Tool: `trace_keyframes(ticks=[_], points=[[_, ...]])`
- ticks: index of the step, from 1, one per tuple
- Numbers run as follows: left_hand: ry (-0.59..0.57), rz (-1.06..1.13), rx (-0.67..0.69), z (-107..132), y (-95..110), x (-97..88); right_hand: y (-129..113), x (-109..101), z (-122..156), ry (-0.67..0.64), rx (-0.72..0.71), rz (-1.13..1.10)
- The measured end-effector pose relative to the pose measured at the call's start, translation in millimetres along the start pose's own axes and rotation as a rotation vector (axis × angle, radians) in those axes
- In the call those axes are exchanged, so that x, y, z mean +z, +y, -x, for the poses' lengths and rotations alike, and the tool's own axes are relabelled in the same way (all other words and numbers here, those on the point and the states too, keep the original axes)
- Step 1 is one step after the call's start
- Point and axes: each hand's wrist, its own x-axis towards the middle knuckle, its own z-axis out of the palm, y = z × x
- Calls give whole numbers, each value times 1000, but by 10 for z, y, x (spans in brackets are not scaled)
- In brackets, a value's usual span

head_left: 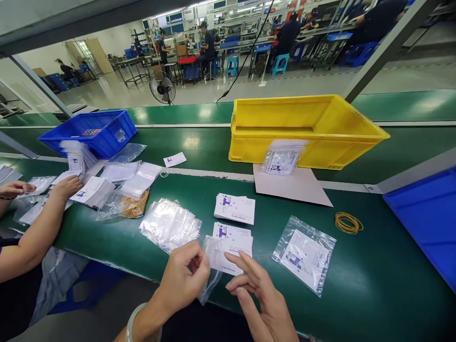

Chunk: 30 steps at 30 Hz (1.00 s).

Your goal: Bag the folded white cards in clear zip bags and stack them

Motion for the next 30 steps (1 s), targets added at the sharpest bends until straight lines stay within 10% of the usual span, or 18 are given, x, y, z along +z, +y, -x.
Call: trace_keyframes(ticks=[8,14,20,30], points=[[-69,514,-170,-11,76,-40,40,190,-95,32,-312,301],[119,189,66,24,-9,-125,48,102,-148,132,-203,137],[-178,201,95,-6,-22,-203,33,6,-137,69,-135,21],[-271,228,152,-17,78,-184,-22,-13,-161,26,-142,-65]])
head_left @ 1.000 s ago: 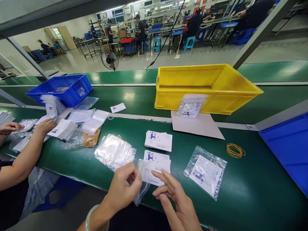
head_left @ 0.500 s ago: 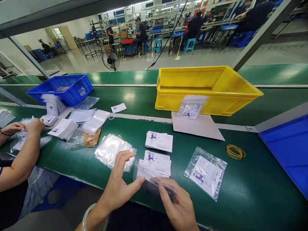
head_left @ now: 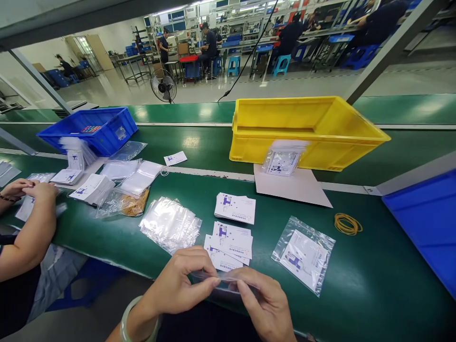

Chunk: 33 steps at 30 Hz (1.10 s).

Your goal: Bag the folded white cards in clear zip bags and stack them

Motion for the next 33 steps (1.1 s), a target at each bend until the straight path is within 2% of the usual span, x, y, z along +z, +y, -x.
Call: trace_keyframes(ticks=[7,11,14,16,17,20,23,25,27,29,33], points=[[-60,25,-50,-31,1,67,26,23,-25,-161,-1,14],[-76,7,-16,-33,8,146,13,10,-5,-175,27,13],[-96,23,-16,-51,-28,217,20,-89,14,-170,87,-5],[-101,38,0,-100,-108,251,59,-248,11,-105,181,-23],[-111,40,14,-141,-169,266,93,-365,1,-29,254,-32],[-211,-54,45,-336,-420,337,252,-831,-66,318,504,-40],[-330,-314,69,-587,-710,474,471,-1303,-169,489,580,14],[-376,-474,101,-739,-872,576,608,-1501,-212,568,586,84],[-396,-574,133,-853,-980,651,708,-1571,-201,648,561,165],[-393,-607,157,-917,-1031,683,769,-1529,-132,676,548,207],[-385,-597,188,-913,-1033,667,823,-1225,31,524,606,137]])
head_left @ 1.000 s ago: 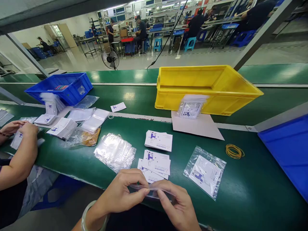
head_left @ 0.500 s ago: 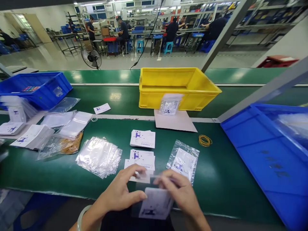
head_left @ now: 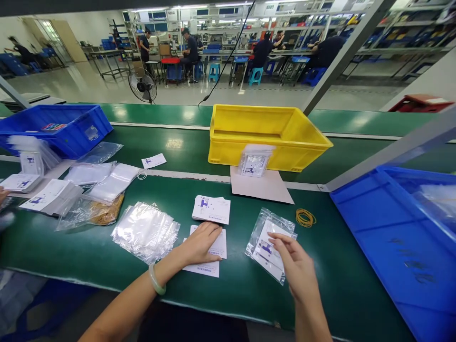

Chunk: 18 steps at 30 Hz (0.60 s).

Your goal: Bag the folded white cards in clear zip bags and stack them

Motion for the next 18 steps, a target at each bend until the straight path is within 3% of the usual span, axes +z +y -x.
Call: trace_keyframes(ticks=[6,8,10,11,13,16,18], points=[[186,47,231,158,194,2,-26,552,320,-377,36,-93],[229,20,248,236,281,-31,-64,657,389,-475,34,-128],[264,-37,177,344,319,-103,-86,683,426,-536,53,-156],[290,-72,85,411,310,-153,-90,673,434,-550,81,-175],[316,-151,-239,575,236,-272,-88,630,435,-538,161,-228],[196,-278,-819,850,52,-450,-91,585,441,-461,251,-276],[97,-309,-1006,1007,-52,-526,-109,602,458,-444,261,-272]])
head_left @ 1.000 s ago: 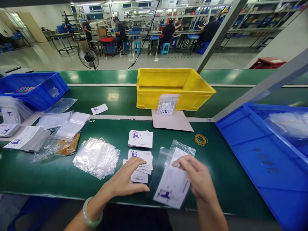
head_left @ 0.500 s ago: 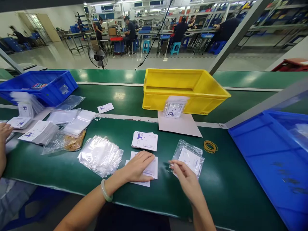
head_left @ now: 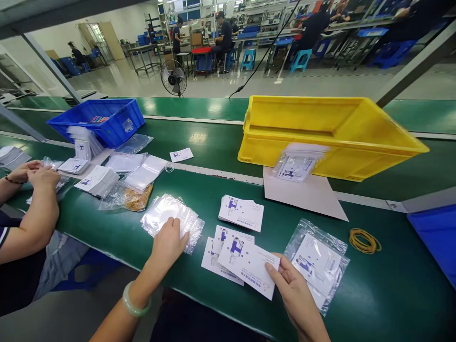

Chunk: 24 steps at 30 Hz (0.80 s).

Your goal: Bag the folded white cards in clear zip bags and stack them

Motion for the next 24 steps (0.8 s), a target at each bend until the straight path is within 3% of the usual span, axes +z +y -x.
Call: trace_keyframes(ticks=[3,6,14,21,24], points=[[-81,-10,-37,19,-155,5,-16,91,-2,-27,-18,20],[-116,2,-41,61,-167,40,-29,181,-9,-63,-39,52],[-81,94,-41,60,-186,114,-35,301,65,-105,1,93],[36,341,10,104,-295,-19,3,301,-2,-333,-3,280],[37,468,72,177,-229,-84,11,444,21,-320,-46,303]])
